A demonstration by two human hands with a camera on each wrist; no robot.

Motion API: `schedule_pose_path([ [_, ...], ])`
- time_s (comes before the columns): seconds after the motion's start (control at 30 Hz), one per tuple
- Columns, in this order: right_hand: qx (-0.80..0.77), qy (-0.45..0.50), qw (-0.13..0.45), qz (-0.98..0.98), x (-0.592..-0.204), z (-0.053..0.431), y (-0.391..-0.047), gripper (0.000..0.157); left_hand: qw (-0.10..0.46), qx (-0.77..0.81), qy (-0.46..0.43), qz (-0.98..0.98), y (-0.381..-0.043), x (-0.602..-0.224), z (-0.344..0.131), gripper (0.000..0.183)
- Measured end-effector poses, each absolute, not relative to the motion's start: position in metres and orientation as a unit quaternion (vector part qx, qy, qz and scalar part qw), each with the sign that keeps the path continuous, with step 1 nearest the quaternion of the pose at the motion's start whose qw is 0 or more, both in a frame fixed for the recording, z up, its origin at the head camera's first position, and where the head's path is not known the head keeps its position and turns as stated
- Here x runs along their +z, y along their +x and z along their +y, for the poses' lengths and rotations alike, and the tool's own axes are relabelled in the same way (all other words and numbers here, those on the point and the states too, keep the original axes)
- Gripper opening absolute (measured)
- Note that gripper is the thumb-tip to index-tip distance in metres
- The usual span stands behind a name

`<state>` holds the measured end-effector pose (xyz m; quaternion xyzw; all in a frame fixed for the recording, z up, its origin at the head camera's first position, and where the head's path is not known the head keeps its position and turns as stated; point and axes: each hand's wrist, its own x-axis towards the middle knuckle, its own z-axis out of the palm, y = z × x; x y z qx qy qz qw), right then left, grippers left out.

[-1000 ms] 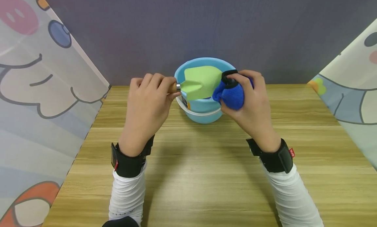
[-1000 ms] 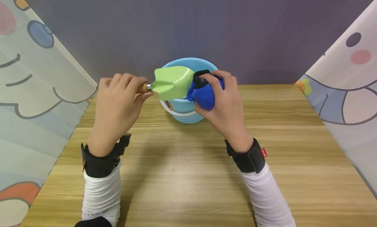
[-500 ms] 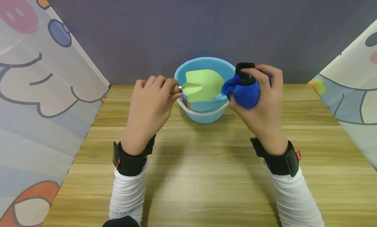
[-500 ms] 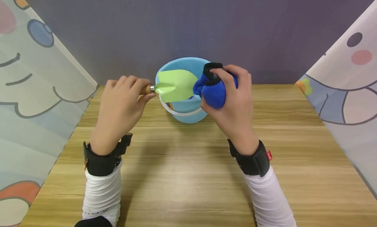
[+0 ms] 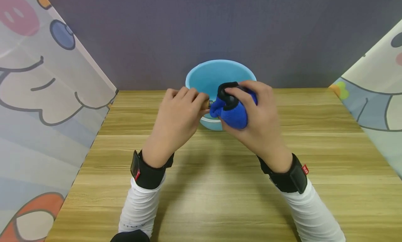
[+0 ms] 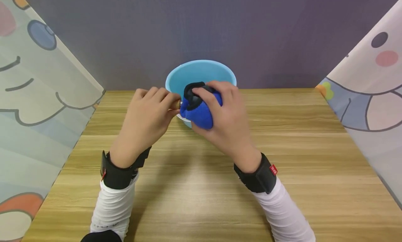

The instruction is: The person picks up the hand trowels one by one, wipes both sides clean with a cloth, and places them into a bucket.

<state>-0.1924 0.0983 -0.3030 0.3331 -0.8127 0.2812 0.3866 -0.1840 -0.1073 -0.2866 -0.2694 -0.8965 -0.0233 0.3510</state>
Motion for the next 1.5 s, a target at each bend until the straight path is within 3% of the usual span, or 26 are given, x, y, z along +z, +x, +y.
schedule_pose_path([
  [0.37,0.213,0.381,0.359,-0.825,-0.31,0.09,-0.198,0.072,0.369,0.029,-0.275,-0.888,-0.182,-0.281,-0.109,0.019],
  [0.63,0.21,0.352,0.417,-0.812,-0.314,0.087,-0.198,0.077,0.368,0.024,-0.279,-0.887,-0.183,-0.282,-0.108,0.018],
  [0.87,0.216,0.354,0.376,-0.829,-0.312,0.09,-0.197,0.082,0.377,0.021,-0.273,-0.885,-0.183,-0.282,-0.108,0.02],
  [1.03,0.222,0.363,0.372,-0.825,-0.309,0.091,-0.197,0.077,0.387,0.015,-0.274,-0.88,-0.184,-0.281,-0.109,0.018],
  [1.5,0.202,0.369,0.354,-0.835,-0.308,0.095,-0.197,0.084,0.389,-0.005,-0.278,-0.878,-0.182,-0.279,-0.111,0.018],
])
